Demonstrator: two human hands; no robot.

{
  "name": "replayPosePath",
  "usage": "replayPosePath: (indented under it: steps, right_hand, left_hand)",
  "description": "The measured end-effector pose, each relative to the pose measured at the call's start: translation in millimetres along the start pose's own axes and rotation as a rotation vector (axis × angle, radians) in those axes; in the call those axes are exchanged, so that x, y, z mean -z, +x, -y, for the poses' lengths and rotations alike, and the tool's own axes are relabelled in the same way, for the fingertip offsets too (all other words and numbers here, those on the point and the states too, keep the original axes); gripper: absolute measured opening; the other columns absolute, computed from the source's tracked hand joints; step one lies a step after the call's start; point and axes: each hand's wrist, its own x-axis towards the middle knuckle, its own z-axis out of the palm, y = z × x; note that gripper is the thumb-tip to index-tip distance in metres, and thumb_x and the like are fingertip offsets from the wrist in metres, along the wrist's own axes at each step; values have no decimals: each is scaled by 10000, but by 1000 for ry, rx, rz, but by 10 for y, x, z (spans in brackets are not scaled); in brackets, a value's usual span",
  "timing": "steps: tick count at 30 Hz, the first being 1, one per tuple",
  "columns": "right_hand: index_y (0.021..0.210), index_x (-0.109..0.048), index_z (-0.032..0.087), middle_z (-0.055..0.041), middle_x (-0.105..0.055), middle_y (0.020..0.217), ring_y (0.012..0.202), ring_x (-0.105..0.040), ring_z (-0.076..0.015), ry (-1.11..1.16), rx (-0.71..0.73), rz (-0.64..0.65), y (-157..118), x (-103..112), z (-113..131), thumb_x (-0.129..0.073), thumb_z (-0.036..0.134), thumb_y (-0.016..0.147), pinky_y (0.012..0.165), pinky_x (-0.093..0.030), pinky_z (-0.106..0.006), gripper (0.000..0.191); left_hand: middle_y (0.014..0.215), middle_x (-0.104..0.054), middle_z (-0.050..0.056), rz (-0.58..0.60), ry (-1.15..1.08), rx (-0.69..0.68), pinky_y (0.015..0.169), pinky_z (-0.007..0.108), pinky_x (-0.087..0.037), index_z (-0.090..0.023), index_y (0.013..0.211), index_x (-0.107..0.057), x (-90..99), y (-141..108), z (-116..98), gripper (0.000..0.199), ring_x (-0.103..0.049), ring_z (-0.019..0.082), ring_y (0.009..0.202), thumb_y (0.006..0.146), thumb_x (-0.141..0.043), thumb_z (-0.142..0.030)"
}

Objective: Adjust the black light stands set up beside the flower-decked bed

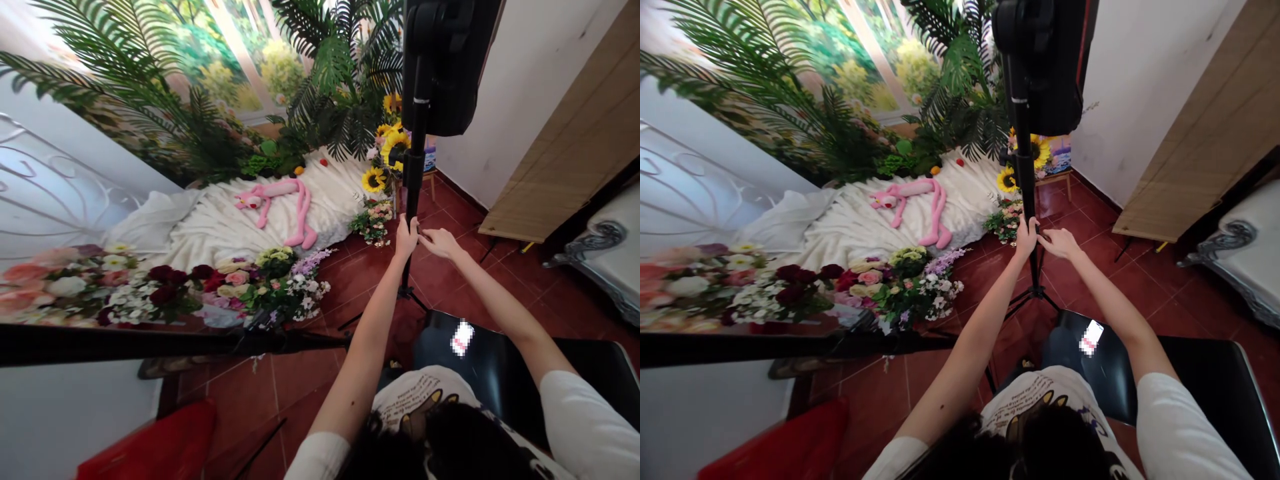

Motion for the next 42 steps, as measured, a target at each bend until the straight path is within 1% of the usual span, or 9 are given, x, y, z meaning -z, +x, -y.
replayPosePath:
  steps: [6, 13, 18, 23, 31, 34, 36, 40, 42]
  right_hand:
    - [976, -721, 177, -102, -755, 1007, 852, -679, -220, -108, 47, 19, 22, 28, 18, -327, 439, 1026, 681, -347, -282, 476]
    - [982, -751, 126, -160, -755, 965, 884, -695, -254, -191, 23, 51, 81, -15, 31, -304, 413, 1025, 695, -384, -291, 533]
    - [798, -719, 133, -128, -719, 808, 786, -664, -219, 188, -92, 28, 105, -188, -25, -190, 485, 1036, 696, -399, -288, 678]
    - [623, -573, 152, -32, -489, 532, 571, -480, -153, 661, -192, -42, 126, -411, -49, -99, 737, 930, 610, -369, -288, 814]
    - [584, -483, 192, 7, -389, 495, 568, -424, -139, 795, -233, -73, 139, -483, -52, -162, 866, 820, 587, -341, -276, 783]
    - [559, -459, 199, -3, -416, 493, 566, -442, -143, 767, -242, -59, 131, -462, -44, -148, 856, 837, 591, -345, -275, 778]
    - [532, -436, 205, -10, -429, 491, 553, -450, -141, 737, -242, -40, 127, -443, -42, -130, 834, 862, 600, -348, -276, 773]
    - [500, -401, 212, -17, -438, 496, 535, -453, -136, 703, -231, -30, 120, -423, -42, -114, 813, 883, 625, -360, -280, 768]
    - [502, -403, 211, -15, -443, 500, 531, -449, -133, 707, -225, -39, 119, -430, -40, -110, 824, 874, 636, -365, -281, 774]
  left_hand:
    - [871, -665, 66, -26, 6, -16, 807, 294, -460, -187, 1023, -536, -8, 5, 9, 508, -638, 165, 807, 956, -321, -642]
    - [891, -676, 73, -29, 0, -29, 815, 283, -469, -184, 1040, -539, -27, 9, 36, 492, -643, 154, 812, 968, -318, -617]
    - [899, -676, 73, -31, -8, -43, 825, 290, -479, -188, 1088, -534, -51, 14, 76, 489, -648, 154, 805, 969, -322, -613]
    - [907, -680, 83, -49, 13, -20, 832, 317, -492, -188, 1139, -548, -51, -2, 119, 483, -659, 179, 840, 965, -368, -601]
    - [1150, -664, 143, 7, 22, -17, 973, 367, -491, -194, 1244, -557, 96, -125, -41, 529, -642, 209, 1084, 941, -428, -608]
    - [1245, -636, 151, -17, -14, 34, 1027, 354, -474, -196, 1227, -571, 257, -460, -71, 508, -609, 196, 1176, 944, -432, -595]
    - [1217, -655, 147, 13, -56, 135, 976, 344, -508, -187, 1167, -589, 430, -856, 20, 487, -663, 173, 1034, 946, -422, -587]
    - [961, -719, 121, 156, -34, 488, 830, 389, -570, -158, 969, -628, 944, -1982, 434, 519, -693, 187, 764, 853, -497, -647]
    - [829, -720, 109, 144, 48, 659, 781, 431, -584, -173, 850, -631, 1276, -2617, 646, 554, -699, 227, 714, 782, -497, -706]
